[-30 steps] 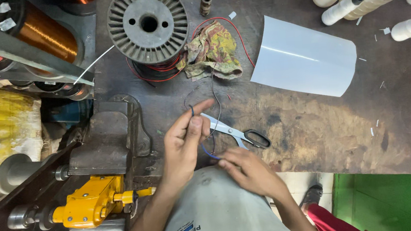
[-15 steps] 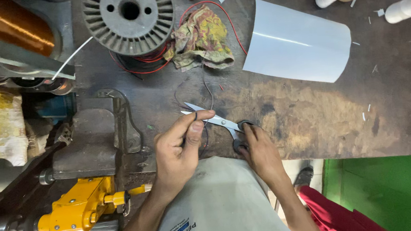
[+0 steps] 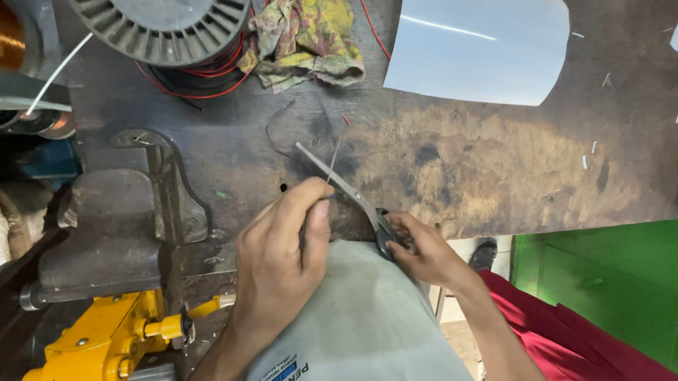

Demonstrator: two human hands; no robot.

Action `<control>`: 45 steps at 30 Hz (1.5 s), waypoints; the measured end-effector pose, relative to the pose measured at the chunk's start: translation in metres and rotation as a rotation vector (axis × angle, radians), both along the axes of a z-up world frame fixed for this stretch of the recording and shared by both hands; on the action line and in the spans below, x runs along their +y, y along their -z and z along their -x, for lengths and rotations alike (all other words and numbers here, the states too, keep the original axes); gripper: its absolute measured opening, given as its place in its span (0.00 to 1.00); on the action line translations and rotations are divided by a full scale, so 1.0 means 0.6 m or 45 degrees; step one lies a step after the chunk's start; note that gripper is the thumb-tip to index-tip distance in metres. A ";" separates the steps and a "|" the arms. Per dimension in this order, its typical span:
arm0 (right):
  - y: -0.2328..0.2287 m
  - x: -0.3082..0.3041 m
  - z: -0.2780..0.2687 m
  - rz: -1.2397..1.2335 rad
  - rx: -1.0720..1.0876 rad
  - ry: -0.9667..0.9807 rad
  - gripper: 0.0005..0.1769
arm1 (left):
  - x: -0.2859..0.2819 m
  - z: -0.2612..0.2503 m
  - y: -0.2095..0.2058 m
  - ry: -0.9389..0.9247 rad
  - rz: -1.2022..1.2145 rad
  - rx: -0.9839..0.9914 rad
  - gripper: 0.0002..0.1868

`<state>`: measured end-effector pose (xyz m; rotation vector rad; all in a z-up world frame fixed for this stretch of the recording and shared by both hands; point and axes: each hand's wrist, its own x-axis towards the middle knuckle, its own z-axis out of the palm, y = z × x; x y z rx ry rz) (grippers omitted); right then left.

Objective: The person strips insulation from the ends of red and blue wires using scissors and pliers. They repeatedly cut the insulation and pull it off, then trim the exposed wire ends. The person works at a cluttered workbench with a vise, spools of wire, and tools visible.

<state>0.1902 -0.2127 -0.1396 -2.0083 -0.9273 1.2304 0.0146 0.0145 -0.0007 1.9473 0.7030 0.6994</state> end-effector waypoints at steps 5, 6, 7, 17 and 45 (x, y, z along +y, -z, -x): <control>0.033 -0.004 0.014 -0.116 0.275 0.244 0.30 | 0.001 -0.003 -0.003 -0.001 0.022 0.020 0.08; 0.031 0.003 0.016 -0.111 0.252 0.272 0.29 | 0.000 -0.004 -0.003 -0.002 0.035 0.031 0.08; 0.025 0.010 0.017 -0.106 0.229 0.300 0.29 | -0.003 -0.005 -0.003 -0.003 0.047 0.041 0.07; -0.054 0.079 0.002 0.147 -0.675 -0.313 0.32 | -0.014 -0.001 0.005 0.058 0.092 0.158 0.14; -0.155 0.108 0.040 -0.695 0.839 0.560 0.18 | -0.014 0.005 0.022 0.250 0.454 -0.010 0.07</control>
